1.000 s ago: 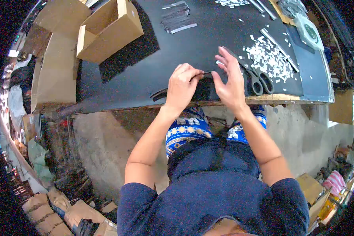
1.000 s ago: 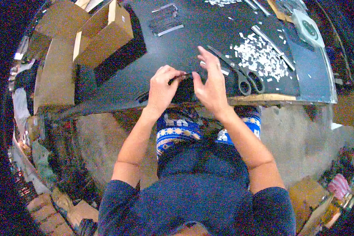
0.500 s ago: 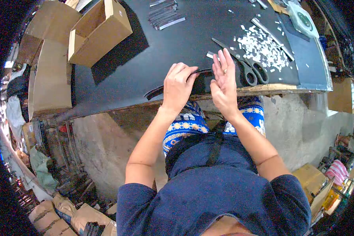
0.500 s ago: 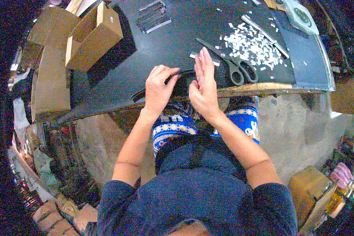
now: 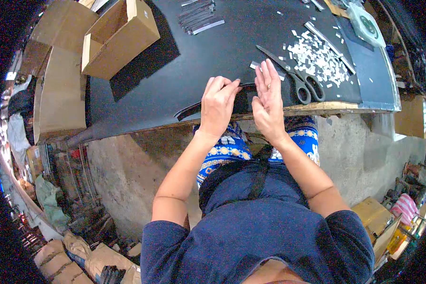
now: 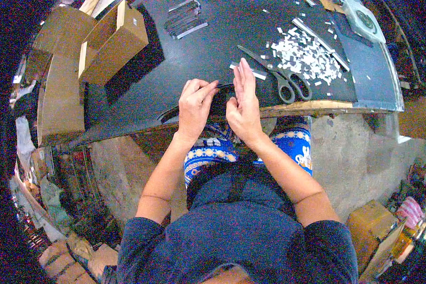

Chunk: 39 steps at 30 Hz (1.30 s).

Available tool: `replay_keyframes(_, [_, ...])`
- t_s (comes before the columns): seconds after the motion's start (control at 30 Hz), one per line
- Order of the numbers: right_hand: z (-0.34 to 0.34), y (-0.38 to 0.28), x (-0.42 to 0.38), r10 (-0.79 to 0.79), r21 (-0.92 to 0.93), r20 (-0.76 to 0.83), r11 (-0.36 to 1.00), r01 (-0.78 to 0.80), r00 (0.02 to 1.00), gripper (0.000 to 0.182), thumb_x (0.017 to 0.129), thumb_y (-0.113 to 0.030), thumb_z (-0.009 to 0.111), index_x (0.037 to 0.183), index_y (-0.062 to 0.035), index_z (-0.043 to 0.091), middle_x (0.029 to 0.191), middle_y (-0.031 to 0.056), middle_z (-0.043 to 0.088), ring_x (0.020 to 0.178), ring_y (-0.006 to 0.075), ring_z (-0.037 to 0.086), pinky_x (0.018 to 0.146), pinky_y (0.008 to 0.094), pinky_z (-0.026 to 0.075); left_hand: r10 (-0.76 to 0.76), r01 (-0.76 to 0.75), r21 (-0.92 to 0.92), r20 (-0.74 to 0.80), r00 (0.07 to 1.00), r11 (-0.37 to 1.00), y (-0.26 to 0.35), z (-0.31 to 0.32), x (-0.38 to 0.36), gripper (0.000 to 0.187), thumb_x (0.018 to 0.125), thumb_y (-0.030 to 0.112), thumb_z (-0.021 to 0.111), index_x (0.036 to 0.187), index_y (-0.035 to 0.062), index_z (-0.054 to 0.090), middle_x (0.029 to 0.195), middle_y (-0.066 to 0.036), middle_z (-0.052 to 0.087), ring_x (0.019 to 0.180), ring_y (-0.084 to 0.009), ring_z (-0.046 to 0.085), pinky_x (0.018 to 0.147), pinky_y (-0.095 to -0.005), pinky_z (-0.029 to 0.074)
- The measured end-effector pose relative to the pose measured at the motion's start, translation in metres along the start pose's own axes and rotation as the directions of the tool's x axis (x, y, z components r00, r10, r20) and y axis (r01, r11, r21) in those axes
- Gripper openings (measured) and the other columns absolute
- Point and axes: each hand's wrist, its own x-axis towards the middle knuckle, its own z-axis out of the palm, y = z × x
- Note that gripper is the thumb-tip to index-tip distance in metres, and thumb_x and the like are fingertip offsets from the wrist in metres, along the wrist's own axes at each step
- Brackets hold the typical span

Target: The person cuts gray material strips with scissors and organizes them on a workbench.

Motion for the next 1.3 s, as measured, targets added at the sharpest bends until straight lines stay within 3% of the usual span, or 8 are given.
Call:
replay_keyframes(0.13, [-0.008, 0.008, 0.004, -0.078, -0.037, 0.014, 0.996, 0.078, 0.997, 0.086, 0.072, 0.021, 0.035, 0.149, -0.0052, 0.008, 0.154, 0.0158, 0.013, 0.144, 0.0261, 0.014, 0.117, 0.0381, 0.013, 0.018, -0.018, -0.007, -0.012, 1.0, 1.0, -0.002, 0.001, 0.0, 0.02, 0.076, 0.003, 0.068, 0.096, 0.003, 0.07, 0.081, -0.01, 0.059, 0.079, -0.0255, 0.057, 0.07, -0.0349, 0.047])
replay_keyframes(0.2, [-0.009, 0.007, 0.009, -0.202, -0.271, -0.102, 0.948, 0.168, 0.974, 0.066, 0.073, 0.015, 0.052, 0.136, -0.0003, 0.04, 0.138, 0.0174, 0.043, 0.131, 0.0292, 0.041, 0.109, 0.0363, 0.033, 0.023, -0.024, -0.015, -0.019, 1.0, 1.0, -0.003, 0.002, -0.001, 0.02, 0.077, 0.003, 0.068, 0.096, 0.0029, 0.07, 0.081, -0.01, 0.059, 0.079, -0.0257, 0.057, 0.07, -0.0349, 0.047])
replay_keyframes(0.23, [-0.015, 0.003, 0.011, -0.201, -0.27, -0.1, 0.948, 0.168, 0.974, 0.066, 0.073, 0.015, 0.052, 0.136, -0.0003, 0.04, 0.138, 0.0174, 0.043, 0.131, 0.0292, 0.041, 0.109, 0.0363, 0.033, 0.035, -0.035, -0.017, -0.023, 0.999, 0.999, -0.003, 0.002, -0.001, 0.019, 0.077, 0.002, 0.067, 0.096, 0.0025, 0.07, 0.081, -0.01, 0.059, 0.079, -0.0258, 0.057, 0.07, -0.035, 0.047])
replay_keyframes(0.3, [-0.025, -0.005, 0.017, -0.346, -0.742, 0.172, 0.571, 0.352, 0.922, 0.035, 0.074, 0.003, 0.066, 0.109, -0.0026, 0.063, 0.107, 0.0131, 0.062, 0.105, 0.0294, 0.056, 0.091, 0.0361, 0.045, 0.04, -0.04, -0.001, -0.033, 0.999, 0.999, -0.004, 0.001, -0.001, 0.018, 0.077, 0.002, 0.066, 0.095, 0.0021, 0.07, 0.081, -0.01, 0.059, 0.079, -0.026, 0.057, 0.07, -0.0351, 0.047])
replay_keyframes(0.33, [-0.021, -0.007, 0.022, -0.415, -0.722, 0.172, 0.564, 0.401, 0.894, 0.017, 0.073, -0.001, 0.07, 0.089, -0.0038, 0.068, 0.086, 0.0099, 0.063, 0.088, 0.0286, 0.055, 0.077, 0.0365, 0.046, 0.049, -0.049, -0.01, -0.032, 0.998, 0.999, -0.002, 0.001, -0.001, 0.018, 0.077, 0.001, 0.066, 0.095, 0.0017, 0.07, 0.08, -0.01, 0.059, 0.079, -0.0263, 0.057, 0.07, -0.0353, 0.047])
replay_keyframes(0.97, [-0.049, -0.011, 0.041, -0.361, -0.707, 0.23, 0.576, 0.41, 0.904, 0.012, 0.073, -0.002, 0.069, 0.085, -0.0036, 0.069, 0.083, 0.0089, 0.063, 0.089, 0.0287, 0.056, 0.079, 0.0386, 0.044, 0.103, -0.109, -0.089, -0.07, 0.992, 0.99, -0.012, -0.008, -0.002, 0.015, 0.075, 0.002, 0.071, 0.09, 0.0033, 0.071, 0.08, -0.009, 0.063, 0.076, -0.0228, 0.06, 0.067, -0.0327, 0.049])
replay_keyframes(1.2, [-0.07, -0.029, 0.054, -0.181, -0.931, 0.176, 0.29, 0.223, 0.968, 0.017, 0.074, -0.008, 0.069, 0.09, -0.0027, 0.07, 0.088, 0.0146, 0.059, 0.091, 0.0335, 0.052, 0.081, 0.042, 0.043, 0.097, -0.101, -0.071, -0.065, 0.993, 0.992, -0.011, -0.008, -0.002, 0.013, 0.075, 0.004, 0.072, 0.089, 0.0035, 0.071, 0.08, -0.009, 0.063, 0.076, -0.0235, 0.06, 0.068, -0.0327, 0.049])
replay_keyframes(1.3, [-0.067, -0.022, 0.054, -0.177, -0.93, 0.154, 0.306, 0.203, 0.972, 0.016, 0.074, -0.009, 0.069, 0.088, -0.0023, 0.07, 0.088, 0.0145, 0.059, 0.091, 0.0338, 0.051, 0.082, 0.0421, 0.043, 0.083, -0.087, -0.076, -0.057, 0.995, 0.993, -0.011, -0.008, -0.004, 0.012, 0.076, 0.004, 0.071, 0.088, 0.0037, 0.071, 0.08, -0.009, 0.063, 0.076, -0.0246, 0.06, 0.068, -0.033, 0.049])
